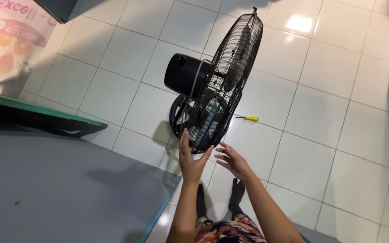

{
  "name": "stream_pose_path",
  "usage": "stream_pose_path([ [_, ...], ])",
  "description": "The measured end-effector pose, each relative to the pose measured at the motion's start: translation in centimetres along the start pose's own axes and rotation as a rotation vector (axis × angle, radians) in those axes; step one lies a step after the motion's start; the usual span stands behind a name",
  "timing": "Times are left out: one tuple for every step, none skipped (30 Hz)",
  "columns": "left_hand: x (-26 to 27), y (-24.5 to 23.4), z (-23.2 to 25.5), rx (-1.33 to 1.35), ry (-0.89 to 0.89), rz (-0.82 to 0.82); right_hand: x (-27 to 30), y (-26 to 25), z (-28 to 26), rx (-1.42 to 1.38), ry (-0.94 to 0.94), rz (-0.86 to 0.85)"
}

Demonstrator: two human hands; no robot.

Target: The person unplugs a standing fan, removes the front grille, and uses a screwdriver to loosen the central nut to detach the fan blades. The grille and blades are set aside on the floor.

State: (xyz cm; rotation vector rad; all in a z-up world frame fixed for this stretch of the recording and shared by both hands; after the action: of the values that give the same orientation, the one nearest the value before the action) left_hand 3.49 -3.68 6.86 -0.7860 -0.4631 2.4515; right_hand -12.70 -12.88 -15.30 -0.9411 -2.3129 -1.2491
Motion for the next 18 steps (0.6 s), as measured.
stream_pose_path([
  [0.2, -0.3, 0.3, -0.017, -0.003, 0.007, 0.9, 0.1, -1.0, 0.029, -0.002, 0.011],
  [0.4, -0.7, 0.6, -0.021, -0.01, 0.017, 1.5, 0.2, -2.0, 0.057, -0.004, 0.021],
  [0.6, -1.0, 0.8, -0.028, -0.016, 0.028, 1.9, 0.5, -3.2, 0.083, -0.018, 0.012],
  [0.7, -1.3, 1.0, -0.036, -0.023, 0.039, 2.2, 0.7, -4.5, 0.108, -0.033, 0.003],
  [1.3, -1.7, 0.9, -0.037, -0.088, 0.038, 3.0, 0.8, -5.1, 0.129, -0.037, -0.003],
  [1.8, -2.1, 0.7, -0.039, -0.153, 0.038, 3.9, 0.9, -5.7, 0.149, -0.034, -0.003],
  [1.9, -2.2, 0.5, -0.036, -0.209, 0.044, 4.4, 0.9, -6.9, 0.174, -0.04, -0.007],
  [1.8, -2.3, 0.6, -0.025, -0.227, 0.053, 4.8, 0.9, -8.1, 0.198, -0.046, -0.012],
  [2.0, -2.6, 0.7, -0.015, -0.249, 0.061, 5.4, 0.9, -9.0, 0.204, -0.047, -0.013],
  [2.2, -2.9, 0.8, -0.005, -0.271, 0.068, 5.9, 0.8, -9.9, 0.211, -0.049, -0.014],
  [2.2, -3.1, 1.1, 0.016, -0.283, 0.082, 6.4, 0.9, -10.8, 0.217, -0.051, -0.013],
  [2.2, -3.3, 1.3, 0.037, -0.295, 0.096, 7.0, 0.9, -11.5, 0.219, -0.045, -0.018],
  [2.4, -3.2, 1.5, 0.063, -0.302, 0.11, 7.6, 0.8, -12.1, 0.224, -0.046, -0.022],
  [2.7, -3.1, 1.4, 0.072, -0.343, 0.111, 8.2, 0.7, -12.6, 0.228, -0.046, -0.025],
  [2.8, -2.9, 1.2, 0.083, -0.384, 0.11, 8.8, 0.7, -13.3, 0.23, -0.05, -0.029],
  [2.9, -2.7, 1.0, 0.095, -0.424, 0.108, 9.3, 0.7, -13.8, 0.231, -0.054, -0.032],
  [3.1, -2.5, 1.0, 0.13, -0.431, 0.137, 9.9, 0.6, -14.3, 0.233, -0.058, -0.034],
  [3.4, -2.3, 0.9, 0.165, -0.438, 0.167, 10.5, 0.4, -14.7, 0.237, -0.057, -0.038],
])
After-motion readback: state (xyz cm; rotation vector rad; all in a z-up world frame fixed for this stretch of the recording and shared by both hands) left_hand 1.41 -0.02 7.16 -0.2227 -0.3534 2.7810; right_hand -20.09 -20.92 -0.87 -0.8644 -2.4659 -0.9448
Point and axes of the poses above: each hand's wrist, its own x-axis away from the middle knuckle, its own y-axis out of the palm, z = x × y, the point moved 9 cm from there along -x, towards the middle knuckle
